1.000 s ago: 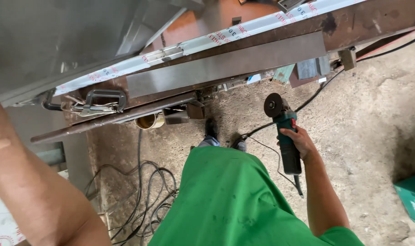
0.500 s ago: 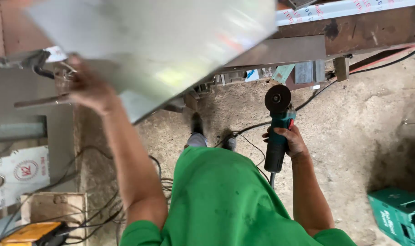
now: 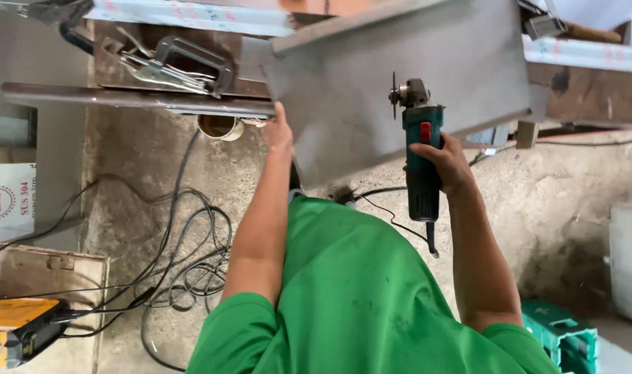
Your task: Grinding, hammering, and measuring stainless steel components to fabricate a metal part.
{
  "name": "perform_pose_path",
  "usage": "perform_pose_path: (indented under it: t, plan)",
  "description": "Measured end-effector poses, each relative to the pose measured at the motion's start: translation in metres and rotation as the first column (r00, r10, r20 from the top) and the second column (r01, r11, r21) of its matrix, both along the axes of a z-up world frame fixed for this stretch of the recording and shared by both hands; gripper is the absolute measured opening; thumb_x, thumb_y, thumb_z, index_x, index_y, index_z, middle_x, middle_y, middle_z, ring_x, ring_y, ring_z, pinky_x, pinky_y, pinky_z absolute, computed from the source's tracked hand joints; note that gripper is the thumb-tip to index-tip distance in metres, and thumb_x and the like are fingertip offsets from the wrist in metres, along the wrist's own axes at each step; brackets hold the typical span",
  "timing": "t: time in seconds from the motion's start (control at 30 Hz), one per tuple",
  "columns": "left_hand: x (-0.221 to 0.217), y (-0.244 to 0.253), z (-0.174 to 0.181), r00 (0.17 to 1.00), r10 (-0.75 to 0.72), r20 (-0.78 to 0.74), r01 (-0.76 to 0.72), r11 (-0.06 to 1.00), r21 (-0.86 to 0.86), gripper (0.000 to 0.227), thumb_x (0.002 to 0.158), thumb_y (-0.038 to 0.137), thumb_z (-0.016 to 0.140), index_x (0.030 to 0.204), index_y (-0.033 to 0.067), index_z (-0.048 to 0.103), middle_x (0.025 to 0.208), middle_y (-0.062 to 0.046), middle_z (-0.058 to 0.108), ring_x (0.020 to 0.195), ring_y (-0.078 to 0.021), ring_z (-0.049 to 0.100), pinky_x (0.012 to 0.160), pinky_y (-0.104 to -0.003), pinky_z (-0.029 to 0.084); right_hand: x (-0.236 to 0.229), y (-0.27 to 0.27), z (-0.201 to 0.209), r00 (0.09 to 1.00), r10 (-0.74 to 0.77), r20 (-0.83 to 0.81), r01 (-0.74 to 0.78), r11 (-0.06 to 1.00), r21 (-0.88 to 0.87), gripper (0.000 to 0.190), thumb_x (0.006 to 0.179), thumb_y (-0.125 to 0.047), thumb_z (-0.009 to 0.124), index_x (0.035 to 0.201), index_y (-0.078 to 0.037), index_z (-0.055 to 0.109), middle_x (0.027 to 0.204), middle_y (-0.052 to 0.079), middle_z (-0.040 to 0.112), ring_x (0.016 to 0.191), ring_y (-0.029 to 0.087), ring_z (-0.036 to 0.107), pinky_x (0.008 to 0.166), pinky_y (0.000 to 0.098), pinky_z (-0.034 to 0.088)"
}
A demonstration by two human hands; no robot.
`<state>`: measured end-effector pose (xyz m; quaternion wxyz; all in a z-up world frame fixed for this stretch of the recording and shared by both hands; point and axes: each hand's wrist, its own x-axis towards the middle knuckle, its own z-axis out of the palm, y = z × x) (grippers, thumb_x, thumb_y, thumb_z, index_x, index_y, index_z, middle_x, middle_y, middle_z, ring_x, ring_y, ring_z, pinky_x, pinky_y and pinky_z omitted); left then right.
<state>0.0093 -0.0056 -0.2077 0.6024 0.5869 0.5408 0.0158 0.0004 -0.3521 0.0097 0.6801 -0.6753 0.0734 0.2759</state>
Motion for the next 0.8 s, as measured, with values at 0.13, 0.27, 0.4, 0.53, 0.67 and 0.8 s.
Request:
perform_pose_path:
  t: [0.13,0.27,0.4,0.53,0.67,0.8]
  plan:
    - [-0.016,0.006,-0.013,0.987,0.054,0.149,-0.010,0.960,-0.279,0.073,0.097,0.065,0.056,0.114,-0.0033,0.074,0.107,-0.013,0.074,0.087,-0.0249,0.066,0.064,-0.044,0.052,0.026,0.089,0.016,0.997,0.048,-0.055,-0.052,0.995,-0.088,0.048,0.079,-0.018,0.079,0.118,-0.002,0.057,0.094,0.011,0.066,0.075,0.023,0.074,0.070,0.0397,0.065]
    - [-0.028,0.008,-0.006,0.854,0.155,0.497,0.177,0.811,-0.557,0.065,0.100,0.055,0.055,0.119,-0.0054,0.069,0.111,-0.012,0.075,0.094,-0.0229,0.074,0.079,-0.037,0.063,0.045,0.145,-0.005,0.965,0.246,0.089,-0.188,0.891,-0.414,0.057,0.077,-0.024,0.084,0.119,0.001,0.055,0.096,0.015,0.068,0.081,0.028,0.072,0.072,0.0413,0.061]
    - [-0.042,0.006,-0.010,0.838,0.218,0.499,0.256,0.652,-0.714,0.062,0.102,0.052,0.053,0.122,-0.0044,0.067,0.112,-0.012,0.074,0.094,-0.0229,0.073,0.082,-0.035,0.061,0.046,0.202,-0.012,0.866,0.480,0.137,-0.156,0.521,-0.839,0.072,0.076,-0.032,0.088,0.124,0.003,0.049,0.098,0.024,0.069,0.091,0.042,0.070,0.079,0.0501,0.056]
    - [-0.046,0.011,0.000,0.893,0.024,0.449,0.302,0.707,-0.639,0.067,0.108,0.058,0.047,0.126,-0.0021,0.071,0.107,-0.011,0.072,0.078,-0.0207,0.057,0.064,-0.034,0.044,0.046,0.227,-0.026,0.849,0.516,0.113,-0.134,0.417,-0.899,0.073,0.076,-0.033,0.086,0.128,0.002,0.047,0.102,0.027,0.070,0.098,0.048,0.068,0.085,0.0541,0.053]
    - [-0.044,0.016,0.008,0.830,0.166,0.533,0.320,0.640,-0.698,0.064,0.105,0.055,0.047,0.123,-0.0032,0.068,0.114,-0.009,0.074,0.099,-0.0190,0.071,0.088,-0.032,0.058,0.046,0.239,-0.032,0.818,0.554,0.155,-0.088,0.387,-0.918,0.075,0.073,-0.030,0.085,0.130,0.000,0.046,0.112,0.028,0.067,0.102,0.048,0.065,0.086,0.0548,0.052]
    - [-0.044,0.012,0.011,0.816,0.169,0.552,0.328,0.651,-0.685,0.062,0.105,0.053,0.049,0.122,-0.0034,0.068,0.113,-0.009,0.074,0.098,-0.0185,0.071,0.088,-0.033,0.058,0.048,0.238,-0.039,0.814,0.561,0.153,-0.091,0.383,-0.919,0.074,0.074,-0.031,0.086,0.128,0.000,0.046,0.114,0.028,0.066,0.104,0.047,0.065,0.088,0.0545,0.052]
